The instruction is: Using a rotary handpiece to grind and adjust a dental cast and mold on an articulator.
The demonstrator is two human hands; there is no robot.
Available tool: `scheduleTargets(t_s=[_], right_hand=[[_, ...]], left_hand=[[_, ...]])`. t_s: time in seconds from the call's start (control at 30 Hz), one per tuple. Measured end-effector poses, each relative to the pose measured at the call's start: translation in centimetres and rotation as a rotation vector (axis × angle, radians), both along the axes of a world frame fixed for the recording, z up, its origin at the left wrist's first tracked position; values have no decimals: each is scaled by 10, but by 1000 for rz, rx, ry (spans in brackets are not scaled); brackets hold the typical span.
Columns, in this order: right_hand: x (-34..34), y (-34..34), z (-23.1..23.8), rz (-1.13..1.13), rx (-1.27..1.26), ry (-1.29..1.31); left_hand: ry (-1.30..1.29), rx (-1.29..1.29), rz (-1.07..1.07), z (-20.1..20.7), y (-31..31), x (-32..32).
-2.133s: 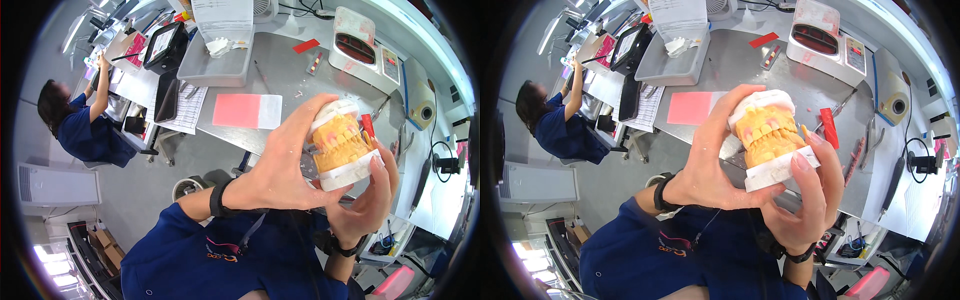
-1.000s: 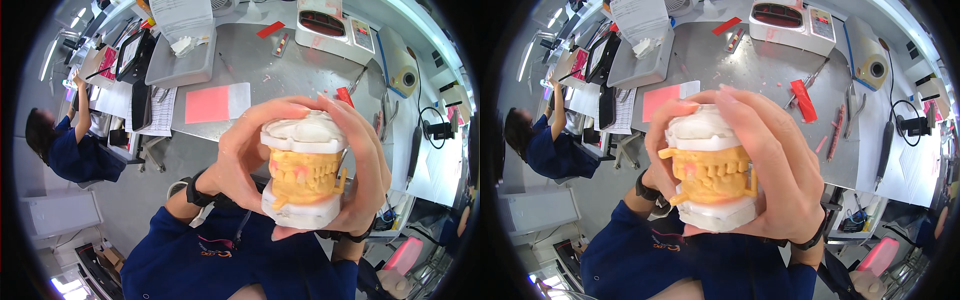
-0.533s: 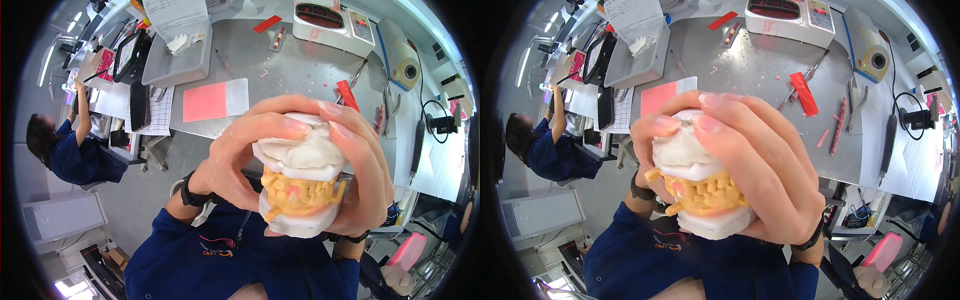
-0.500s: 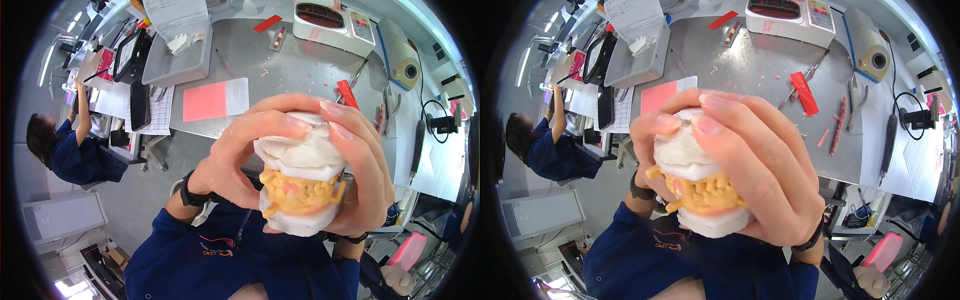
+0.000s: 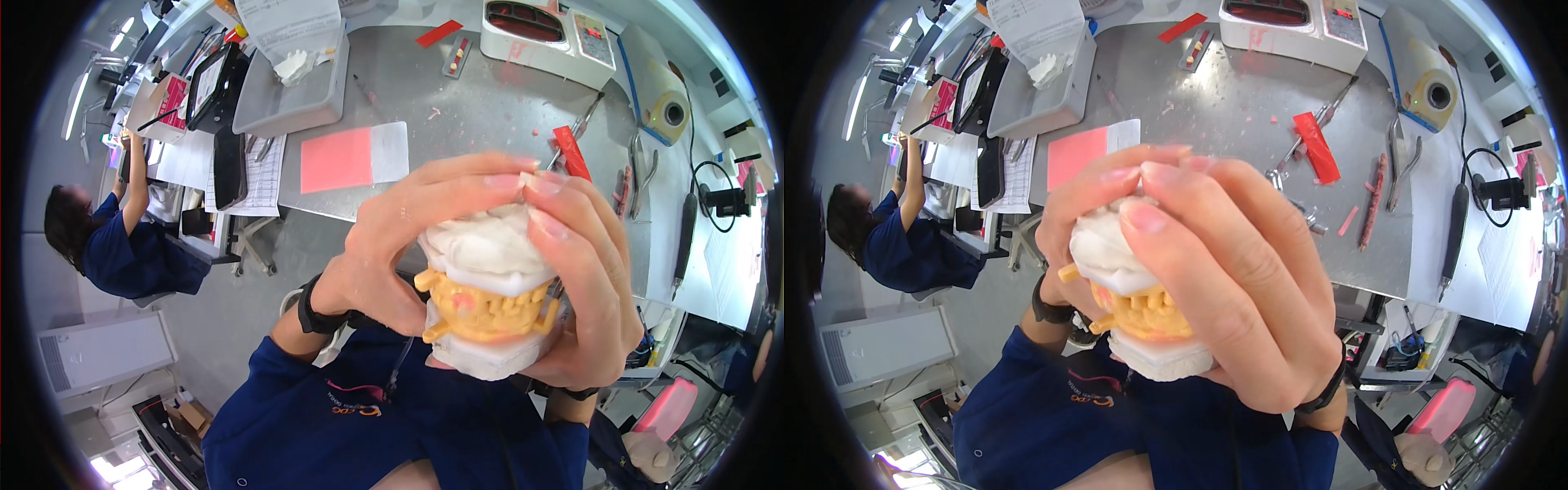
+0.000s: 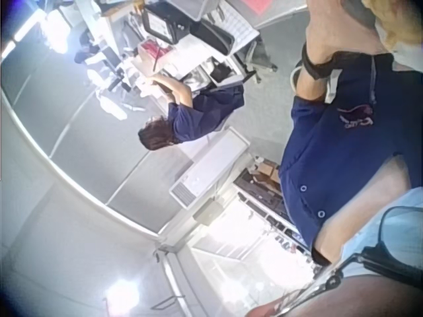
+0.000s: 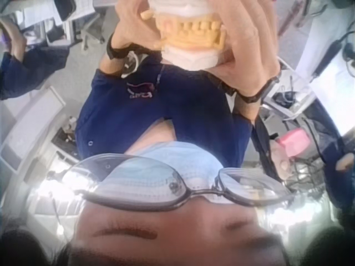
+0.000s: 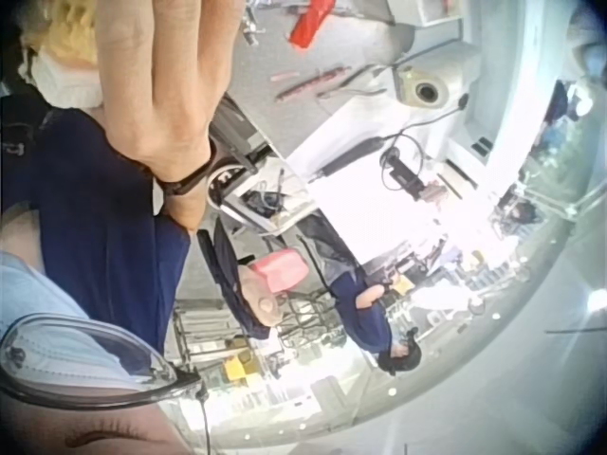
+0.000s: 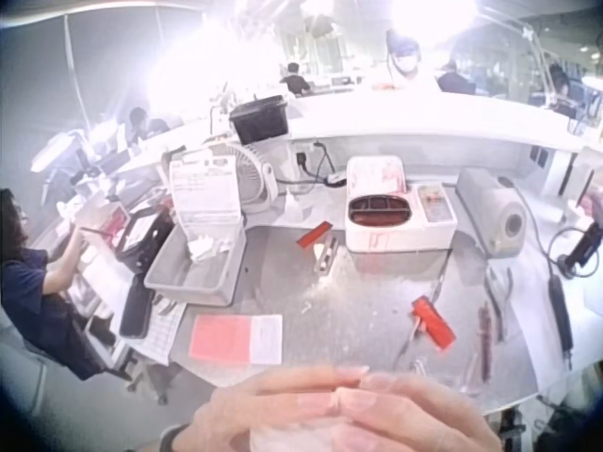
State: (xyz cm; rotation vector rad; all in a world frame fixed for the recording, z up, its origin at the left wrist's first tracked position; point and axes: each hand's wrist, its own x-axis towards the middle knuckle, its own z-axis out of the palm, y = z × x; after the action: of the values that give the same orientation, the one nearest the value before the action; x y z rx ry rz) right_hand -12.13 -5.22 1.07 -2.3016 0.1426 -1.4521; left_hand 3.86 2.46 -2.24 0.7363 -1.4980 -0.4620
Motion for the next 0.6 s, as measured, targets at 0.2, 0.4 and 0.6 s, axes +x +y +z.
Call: scheduleTargets(t_s=[0.2,0.4,0.6], right_hand=[[0,1,0,50,117,-59],[-1,-1,-5,35,91,-77],[-9,-10,-9,46,68,74]], left_hand=[[-75,52,86,5,1,-3],[-153,27,158,10,3,-1],[-142,100,175,10,4,-5]])
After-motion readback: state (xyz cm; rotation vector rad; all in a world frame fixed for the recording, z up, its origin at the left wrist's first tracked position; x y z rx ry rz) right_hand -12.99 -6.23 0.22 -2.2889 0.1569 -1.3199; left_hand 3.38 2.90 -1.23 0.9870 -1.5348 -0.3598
